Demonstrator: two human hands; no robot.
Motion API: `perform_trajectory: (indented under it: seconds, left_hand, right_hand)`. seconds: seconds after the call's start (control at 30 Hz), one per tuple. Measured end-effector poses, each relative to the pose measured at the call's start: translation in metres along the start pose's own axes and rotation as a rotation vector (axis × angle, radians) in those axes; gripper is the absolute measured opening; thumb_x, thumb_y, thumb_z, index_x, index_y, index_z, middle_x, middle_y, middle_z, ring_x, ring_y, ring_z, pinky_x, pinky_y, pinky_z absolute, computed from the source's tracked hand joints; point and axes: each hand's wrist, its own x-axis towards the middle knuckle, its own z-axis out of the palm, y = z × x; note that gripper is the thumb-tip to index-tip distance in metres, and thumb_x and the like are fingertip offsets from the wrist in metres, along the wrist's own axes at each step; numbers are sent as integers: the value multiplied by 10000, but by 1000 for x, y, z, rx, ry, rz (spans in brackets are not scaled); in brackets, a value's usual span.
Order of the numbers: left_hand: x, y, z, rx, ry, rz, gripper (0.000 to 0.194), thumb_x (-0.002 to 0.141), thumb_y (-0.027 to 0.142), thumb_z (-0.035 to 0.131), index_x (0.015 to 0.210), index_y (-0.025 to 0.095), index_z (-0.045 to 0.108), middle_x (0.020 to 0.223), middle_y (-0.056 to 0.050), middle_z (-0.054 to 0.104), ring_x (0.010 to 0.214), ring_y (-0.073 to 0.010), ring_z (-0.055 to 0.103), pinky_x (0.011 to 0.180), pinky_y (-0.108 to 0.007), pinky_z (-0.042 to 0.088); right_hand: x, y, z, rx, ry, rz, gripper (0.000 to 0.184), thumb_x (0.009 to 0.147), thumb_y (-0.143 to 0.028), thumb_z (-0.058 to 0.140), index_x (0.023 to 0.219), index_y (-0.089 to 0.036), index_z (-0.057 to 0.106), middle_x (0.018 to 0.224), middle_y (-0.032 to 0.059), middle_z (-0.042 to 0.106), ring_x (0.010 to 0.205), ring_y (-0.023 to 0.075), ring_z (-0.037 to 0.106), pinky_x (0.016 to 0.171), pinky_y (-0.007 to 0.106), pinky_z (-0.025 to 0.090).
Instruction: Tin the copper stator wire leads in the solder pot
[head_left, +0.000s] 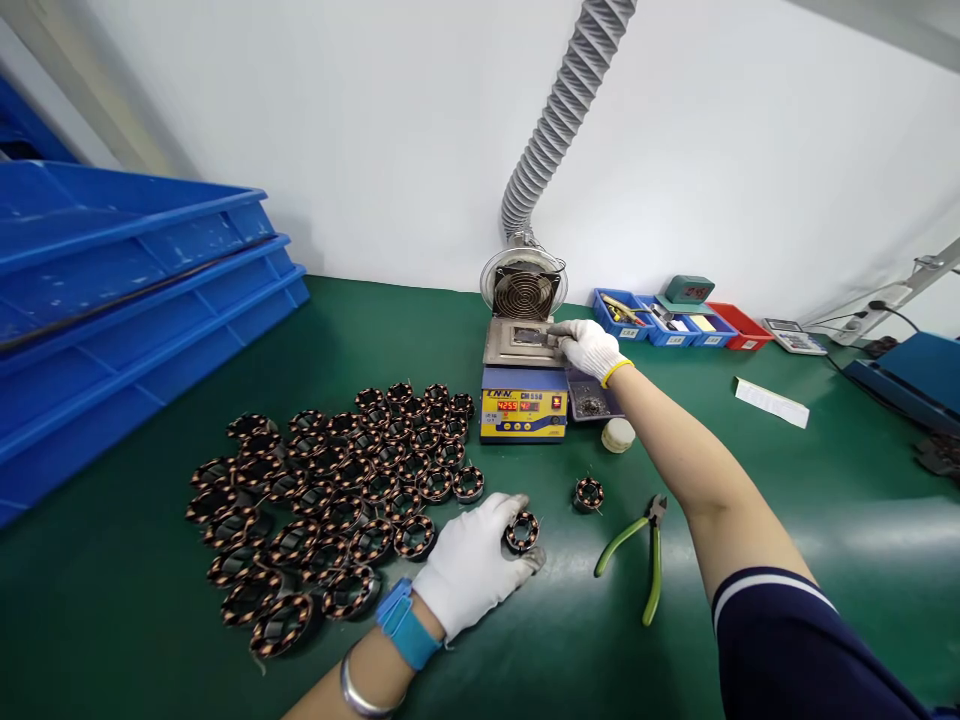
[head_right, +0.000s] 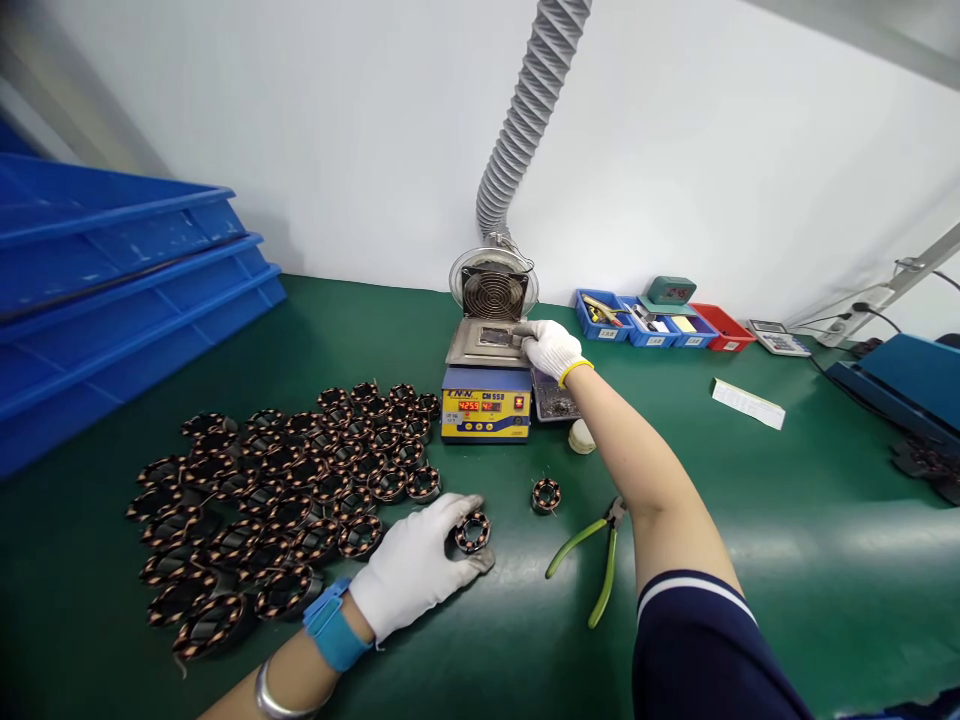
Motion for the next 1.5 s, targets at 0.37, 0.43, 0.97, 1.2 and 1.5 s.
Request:
perform_trajectory:
  seconds: [0.37,0.43,0.97,1.2,1.5]
  left_hand:
    - [0,-1,1,-17,15,10,539,760,414,606,1263,230,546,1286,-52,586,1106,-242,598,948,-350,477]
    - [0,-1,1,-14,12,10,537,758,405,609,1262,231,546,1286,-54,585,1106,-240,599,947,-348,475]
    - [-2,-4,3,4,43,47,543,766,430,597,1263,216,548,1251,-54,602,1087,-246,611,931,-349,487]
    - [-4,-2,0,-16,33,39,552,771,437,590,1273,212,546,1265,-56,598,1101,-262,606,949,-374,483]
    - [-3,-3,2,-24,40,35,539,765,441,598,1260,235,548,1248,-43,607,1085,-246,615,932,-350,483]
  right_hand:
    - [6,5,-7,-92,48,7,407,846,-298,466,1217,-330,628,1213,-24,650,1145,214,584,973,329,460]
    - [5,6,-16,-169,71,5,386,862,-306,452,1198,-308,642,1196,4,659,1135,225,588,982,348,453]
    - [-18,-43,-33,-306,4,6,316,830,-279,477,1047,-250,704,1096,85,683,1033,271,630,861,364,510]
    - [-6,-68,-31,-228,-18,48,334,792,-278,527,1058,-181,705,1096,136,681,1049,296,629,891,372,495]
    - [12,-101,-34,-215,6,59,338,858,-237,510,1133,-97,648,1135,184,653,1068,299,617,885,384,486]
